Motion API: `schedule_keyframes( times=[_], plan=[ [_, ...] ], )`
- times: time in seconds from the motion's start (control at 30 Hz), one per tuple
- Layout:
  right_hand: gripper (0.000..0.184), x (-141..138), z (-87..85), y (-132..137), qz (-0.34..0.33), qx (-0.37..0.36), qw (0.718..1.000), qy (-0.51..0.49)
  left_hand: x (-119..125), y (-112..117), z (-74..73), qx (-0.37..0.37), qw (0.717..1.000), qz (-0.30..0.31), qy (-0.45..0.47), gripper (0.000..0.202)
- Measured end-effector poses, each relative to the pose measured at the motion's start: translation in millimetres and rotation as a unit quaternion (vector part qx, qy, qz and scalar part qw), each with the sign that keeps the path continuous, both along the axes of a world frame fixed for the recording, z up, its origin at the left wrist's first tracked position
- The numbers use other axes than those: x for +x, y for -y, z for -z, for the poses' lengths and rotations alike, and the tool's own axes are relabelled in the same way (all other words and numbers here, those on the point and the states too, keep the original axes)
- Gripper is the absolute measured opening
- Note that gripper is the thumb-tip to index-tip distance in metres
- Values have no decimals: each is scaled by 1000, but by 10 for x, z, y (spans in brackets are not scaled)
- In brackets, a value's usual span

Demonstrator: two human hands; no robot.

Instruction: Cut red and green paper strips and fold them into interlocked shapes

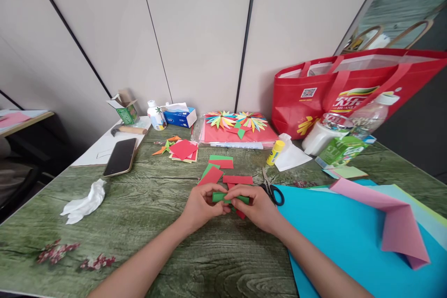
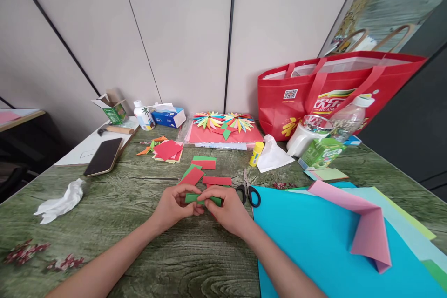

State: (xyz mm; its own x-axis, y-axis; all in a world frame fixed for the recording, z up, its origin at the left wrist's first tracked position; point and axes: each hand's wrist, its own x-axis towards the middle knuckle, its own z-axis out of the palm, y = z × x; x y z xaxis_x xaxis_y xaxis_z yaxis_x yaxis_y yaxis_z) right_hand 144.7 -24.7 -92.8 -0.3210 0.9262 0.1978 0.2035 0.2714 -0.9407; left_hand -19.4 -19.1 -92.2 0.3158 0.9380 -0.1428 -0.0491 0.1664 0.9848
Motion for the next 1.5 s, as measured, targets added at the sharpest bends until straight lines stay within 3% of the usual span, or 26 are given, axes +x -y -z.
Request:
schedule_keyframes(
  times=[0.4,0.53,0.63,0.7,0.77,0.9,1.0,1.1,1.23,1.37,1.5],
  plan=[
    [19,73,4,-42,52,-21,997,53,-32,-9,-89,-41,996,52,54,34],
    [17,94,8,-62,90,-7,995,52,-60,-43,-93,-19,999,27,33,35],
    [16,116,2,-79,127,7,991,44,-118,-93,-34,61,997,-35,-31,30],
    [15,122,1,-84,138,20,990,39,-160,-125,23,158,973,-113,-123,23],
    [13,120,11,-82,139,37,989,35,-193,-146,76,244,932,-142,-228,23],
    [15,115,77,-81,149,75,983,76,-216,-164,153,320,851,-121,-400,43],
    [17,127,146,-87,150,112,972,144,-216,-172,194,342,824,-104,-440,50],
    [20,140,188,-92,144,149,960,187,-223,-178,215,332,824,-104,-447,46],
    [22,137,192,-90,139,188,955,181,-235,-191,213,291,851,-121,-420,42],
    [22,119,173,-74,124,203,958,159,-234,-209,201,265,881,-149,-363,49],
    [23,104,159,-59,119,219,957,147,-229,-211,202,266,885,-167,-343,56]
  ],
)
